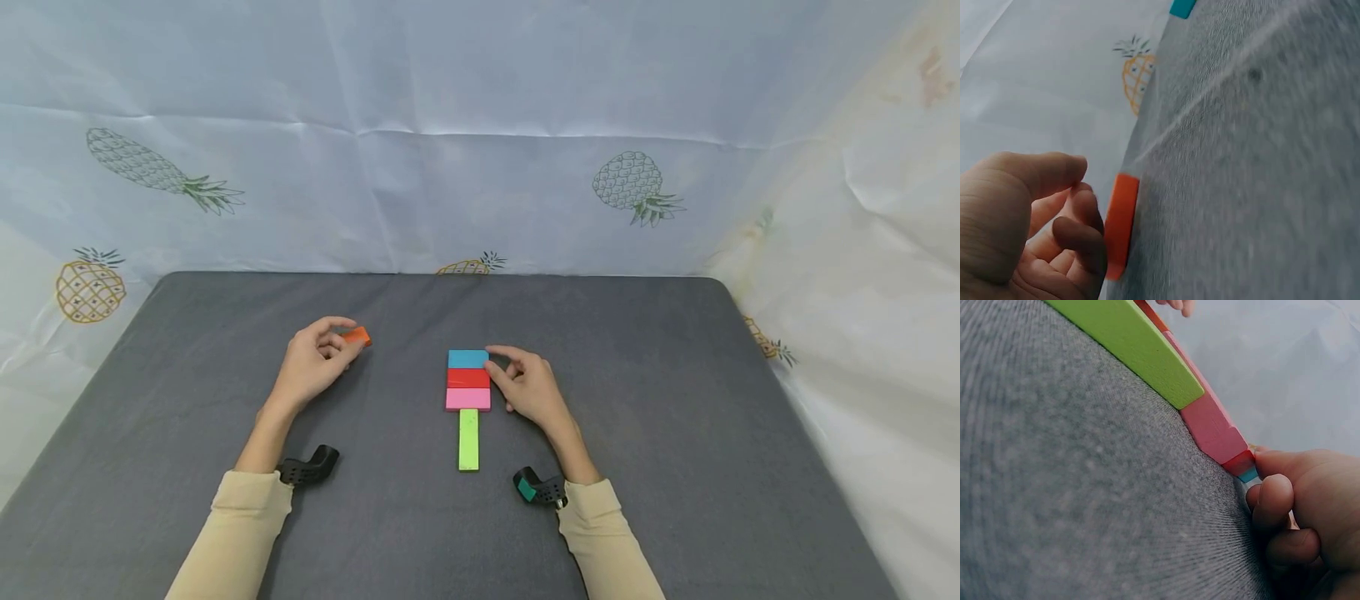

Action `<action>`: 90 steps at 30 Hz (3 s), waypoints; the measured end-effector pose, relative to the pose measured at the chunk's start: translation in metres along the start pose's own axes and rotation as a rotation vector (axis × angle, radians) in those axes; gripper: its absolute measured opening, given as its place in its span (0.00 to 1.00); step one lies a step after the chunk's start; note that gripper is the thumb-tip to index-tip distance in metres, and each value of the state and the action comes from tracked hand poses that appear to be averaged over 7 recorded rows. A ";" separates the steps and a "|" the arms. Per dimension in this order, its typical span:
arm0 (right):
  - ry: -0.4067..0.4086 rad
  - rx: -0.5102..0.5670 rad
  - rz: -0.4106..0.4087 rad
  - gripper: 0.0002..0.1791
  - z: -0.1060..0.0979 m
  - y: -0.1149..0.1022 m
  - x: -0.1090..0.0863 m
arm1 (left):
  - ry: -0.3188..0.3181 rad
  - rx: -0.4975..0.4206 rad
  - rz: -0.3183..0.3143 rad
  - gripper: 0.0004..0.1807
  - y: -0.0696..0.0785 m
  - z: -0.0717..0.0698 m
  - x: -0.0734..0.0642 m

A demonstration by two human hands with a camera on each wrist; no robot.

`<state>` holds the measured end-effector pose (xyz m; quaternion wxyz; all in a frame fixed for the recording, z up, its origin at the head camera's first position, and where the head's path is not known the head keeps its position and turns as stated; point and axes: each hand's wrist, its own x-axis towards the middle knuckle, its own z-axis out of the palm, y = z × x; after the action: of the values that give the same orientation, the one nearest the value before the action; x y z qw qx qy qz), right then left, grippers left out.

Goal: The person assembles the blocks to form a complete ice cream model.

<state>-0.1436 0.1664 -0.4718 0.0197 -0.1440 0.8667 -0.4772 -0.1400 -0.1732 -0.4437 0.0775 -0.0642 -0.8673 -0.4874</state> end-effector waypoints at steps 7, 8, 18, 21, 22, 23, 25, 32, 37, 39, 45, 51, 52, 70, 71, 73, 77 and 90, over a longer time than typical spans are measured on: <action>-0.001 0.006 -0.007 0.20 -0.001 0.000 -0.001 | 0.045 0.006 -0.023 0.18 -0.012 -0.010 -0.008; -0.001 0.008 -0.006 0.20 -0.001 0.000 -0.001 | 0.045 0.004 -0.027 0.18 -0.014 -0.010 -0.009; 0.005 0.023 -0.017 0.20 0.000 0.001 -0.003 | 0.045 0.020 -0.058 0.22 -0.021 -0.013 -0.010; 0.002 0.014 -0.007 0.20 0.000 0.001 -0.002 | 0.041 0.025 -0.068 0.22 -0.022 -0.014 -0.010; 0.000 0.012 -0.007 0.21 0.000 0.001 -0.002 | 0.039 0.025 -0.071 0.23 -0.022 -0.014 -0.011; -0.001 0.009 -0.003 0.20 0.000 0.001 -0.002 | 0.037 0.026 -0.074 0.23 -0.022 -0.015 -0.011; -0.001 0.005 0.000 0.20 0.000 0.000 -0.002 | 0.032 0.021 -0.077 0.23 -0.022 -0.015 -0.011; -0.002 0.008 -0.009 0.20 0.000 0.001 -0.002 | 0.023 0.020 -0.091 0.23 -0.024 -0.015 -0.011; -0.003 0.014 -0.016 0.20 0.000 0.002 -0.001 | 0.025 0.030 -0.092 0.23 -0.026 -0.015 -0.011; -0.001 0.016 -0.019 0.20 0.000 0.002 -0.001 | 0.026 0.035 -0.088 0.22 -0.027 -0.015 -0.010; 0.007 0.036 -0.032 0.20 0.000 0.001 -0.001 | 0.029 0.064 -0.081 0.23 -0.026 -0.014 -0.009; 0.003 0.040 -0.035 0.20 -0.001 0.000 -0.002 | 0.028 0.077 -0.085 0.23 -0.025 -0.013 -0.010; 0.002 0.037 -0.034 0.20 -0.001 0.000 -0.002 | 0.028 0.077 -0.083 0.23 -0.024 -0.013 -0.010; -0.004 0.031 -0.027 0.20 -0.001 0.001 -0.002 | 0.017 0.092 -0.071 0.21 -0.023 -0.013 -0.009; -0.004 0.031 -0.028 0.20 -0.001 0.001 -0.002 | 0.017 0.090 -0.070 0.21 -0.023 -0.013 -0.009; -0.005 0.031 -0.031 0.20 -0.001 0.001 -0.001 | 0.019 0.089 -0.068 0.21 -0.024 -0.012 -0.009; -0.004 0.027 -0.038 0.20 -0.001 0.001 -0.001 | 0.022 0.077 -0.068 0.21 -0.024 -0.012 -0.008; -0.008 0.020 -0.031 0.21 -0.002 0.003 0.000 | -0.009 0.070 -0.037 0.21 -0.011 -0.002 0.003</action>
<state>-0.1445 0.1693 -0.4731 0.0175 -0.1591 0.8595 -0.4854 -0.1443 -0.1806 -0.4510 0.0668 -0.0479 -0.8851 -0.4580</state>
